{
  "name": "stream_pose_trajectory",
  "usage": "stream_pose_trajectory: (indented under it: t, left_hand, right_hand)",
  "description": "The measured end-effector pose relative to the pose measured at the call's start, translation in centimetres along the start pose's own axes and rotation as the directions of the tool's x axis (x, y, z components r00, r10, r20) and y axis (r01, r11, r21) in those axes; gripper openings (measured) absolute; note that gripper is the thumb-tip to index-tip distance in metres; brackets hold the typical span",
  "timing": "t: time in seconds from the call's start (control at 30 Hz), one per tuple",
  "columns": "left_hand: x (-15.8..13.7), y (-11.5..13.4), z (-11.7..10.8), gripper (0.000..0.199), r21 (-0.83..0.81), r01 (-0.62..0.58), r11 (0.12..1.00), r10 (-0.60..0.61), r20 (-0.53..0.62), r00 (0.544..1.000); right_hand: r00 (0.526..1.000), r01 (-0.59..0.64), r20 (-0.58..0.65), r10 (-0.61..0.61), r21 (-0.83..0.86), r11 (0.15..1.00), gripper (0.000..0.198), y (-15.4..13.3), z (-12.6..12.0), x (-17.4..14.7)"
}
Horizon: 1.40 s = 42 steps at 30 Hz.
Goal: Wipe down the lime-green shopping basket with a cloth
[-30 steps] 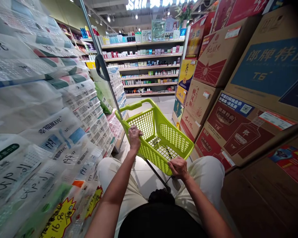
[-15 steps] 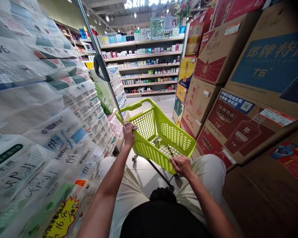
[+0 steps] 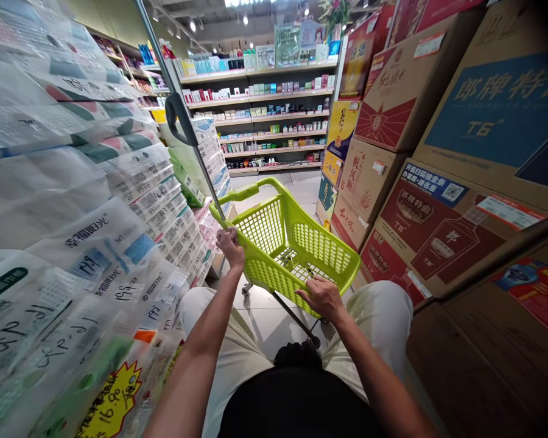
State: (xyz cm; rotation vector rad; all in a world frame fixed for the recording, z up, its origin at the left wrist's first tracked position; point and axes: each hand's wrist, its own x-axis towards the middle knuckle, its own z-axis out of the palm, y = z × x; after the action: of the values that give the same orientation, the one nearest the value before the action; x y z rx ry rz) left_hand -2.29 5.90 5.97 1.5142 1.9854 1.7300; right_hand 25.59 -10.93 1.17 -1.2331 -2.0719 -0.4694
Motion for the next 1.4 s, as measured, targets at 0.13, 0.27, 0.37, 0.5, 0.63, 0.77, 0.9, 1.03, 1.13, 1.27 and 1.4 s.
stream_pose_trajectory:
  t: [0.13,0.27,0.37,0.5,0.63,0.77,0.9,1.03,1.13,1.27,1.4]
  left_hand:
    - [-4.8,-1.5,0.0,0.034,0.02,-0.167,0.986,0.161,0.175,0.971]
    - [-3.0,-1.4,-0.9,0.046,0.046,-0.269,0.962,0.255,0.205,0.945]
    - [-1.0,-0.8,-1.0,0.046,0.088,-0.264,0.96,0.251,0.135,0.958]
    - [-4.9,-1.5,-0.1,0.049,0.101,-0.292,0.951,0.275,0.15,0.95]
    - [-7.7,-3.0,0.0,0.054,0.026,-0.396,0.918,0.373,0.285,0.883]
    - [-4.6,-2.2,-0.1,0.048,0.058,-0.304,0.951,0.29,0.181,0.94]
    - [-7.3,-1.1,1.1,0.045,0.023,-0.198,0.98,0.195,0.106,0.975]
    - [-14.8,-1.9,2.2,0.049,-0.07,-0.263,0.962,0.272,0.237,0.932]
    - [-15.4,-2.6,2.2,0.045,-0.099,-0.32,0.942,0.335,0.281,0.899]
    - [-10.8,-2.5,2.8,0.035,-0.095,-0.228,0.969,0.239,0.126,0.963]
    - [-9.9,-2.9,4.6,0.032,-0.146,-0.087,0.985,0.089,0.013,0.996]
  right_hand:
    - [1.0,0.02,0.02,-0.02,0.01,1.0,0.041,0.7,-0.2,-0.3]
    - [0.999,0.044,0.007,-0.044,0.002,0.999,0.041,1.4,-0.4,-0.6]
    - [0.999,0.038,0.006,-0.038,0.01,0.999,0.04,1.5,-0.3,-0.7]
    - [1.0,0.03,0.0,-0.03,0.006,1.0,0.039,1.3,-0.3,-0.7]
    - [0.999,0.046,-0.019,-0.046,-0.006,0.999,0.039,1.5,-0.5,-0.8]
    - [0.999,0.038,-0.029,-0.039,-0.008,0.999,0.037,1.9,-0.6,-0.9]
    - [1.0,0.012,-0.009,-0.012,-0.015,1.0,0.037,1.7,-0.6,-0.9]
    - [1.0,0.02,-0.004,-0.02,-0.016,1.0,0.038,1.8,-0.7,-1.0]
    - [1.0,0.029,-0.003,-0.029,-0.015,0.999,0.039,2.3,-0.8,-1.1]
    - [1.0,0.023,0.003,-0.023,-0.03,0.999,0.04,2.6,-0.8,-1.2]
    - [1.0,0.016,-0.011,-0.017,-0.038,0.999,0.04,2.2,-0.9,-1.0]
